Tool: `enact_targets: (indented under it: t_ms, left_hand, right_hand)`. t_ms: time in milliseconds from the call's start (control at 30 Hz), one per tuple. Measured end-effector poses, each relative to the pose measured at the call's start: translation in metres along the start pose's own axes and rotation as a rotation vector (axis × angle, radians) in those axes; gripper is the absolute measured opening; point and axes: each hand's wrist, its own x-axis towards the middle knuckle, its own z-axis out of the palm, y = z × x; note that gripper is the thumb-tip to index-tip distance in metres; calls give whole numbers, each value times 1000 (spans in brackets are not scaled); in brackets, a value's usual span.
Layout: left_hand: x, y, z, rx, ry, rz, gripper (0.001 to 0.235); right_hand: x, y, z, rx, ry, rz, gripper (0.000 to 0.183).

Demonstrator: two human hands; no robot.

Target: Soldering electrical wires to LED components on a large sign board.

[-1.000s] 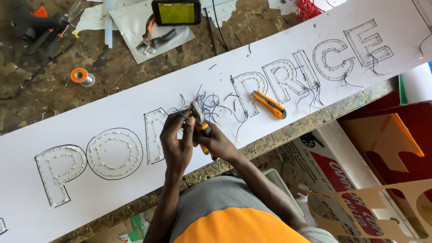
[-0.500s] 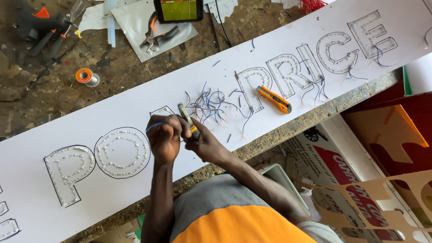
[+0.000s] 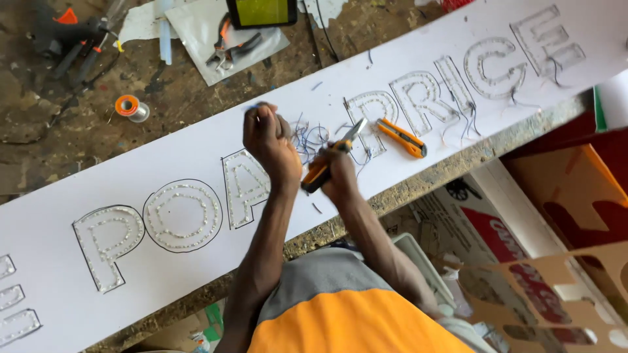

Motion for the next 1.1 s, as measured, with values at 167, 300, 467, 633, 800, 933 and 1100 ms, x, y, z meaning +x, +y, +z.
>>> enact_targets:
  t_ms: [167, 300, 467, 633, 800, 933, 1100]
  left_hand:
    - [-3, 9, -1, -5, -124, -230, 23]
    - [-9, 8, -19, 343, -404, -573, 21]
    - [-6, -18, -56, 784, -637, -351, 46]
    - [2, 13, -79, 1048, -671, -140, 79]
    - [17, 30, -119, 813, -674, -237, 55]
    - [22, 80, -128, 644, -686, -443, 39]
    - [25, 88, -163, 345, -677, -584, 66]
  right_hand:
    - [-49, -46, -16, 137, -83, -93, 49]
    - [-61, -44, -42, 202, -106, -73, 60]
    - [-89, -46, -26, 56, -115, -176, 60]
    - [-94, -29, -21, -158, -218, -318, 40]
    - [-112, -10, -16, -641, -486, -263, 31]
    - [-142, -7, 18, -1017, -729, -345, 36]
    - [-144, -8, 9, -1357, -1049, -596, 56]
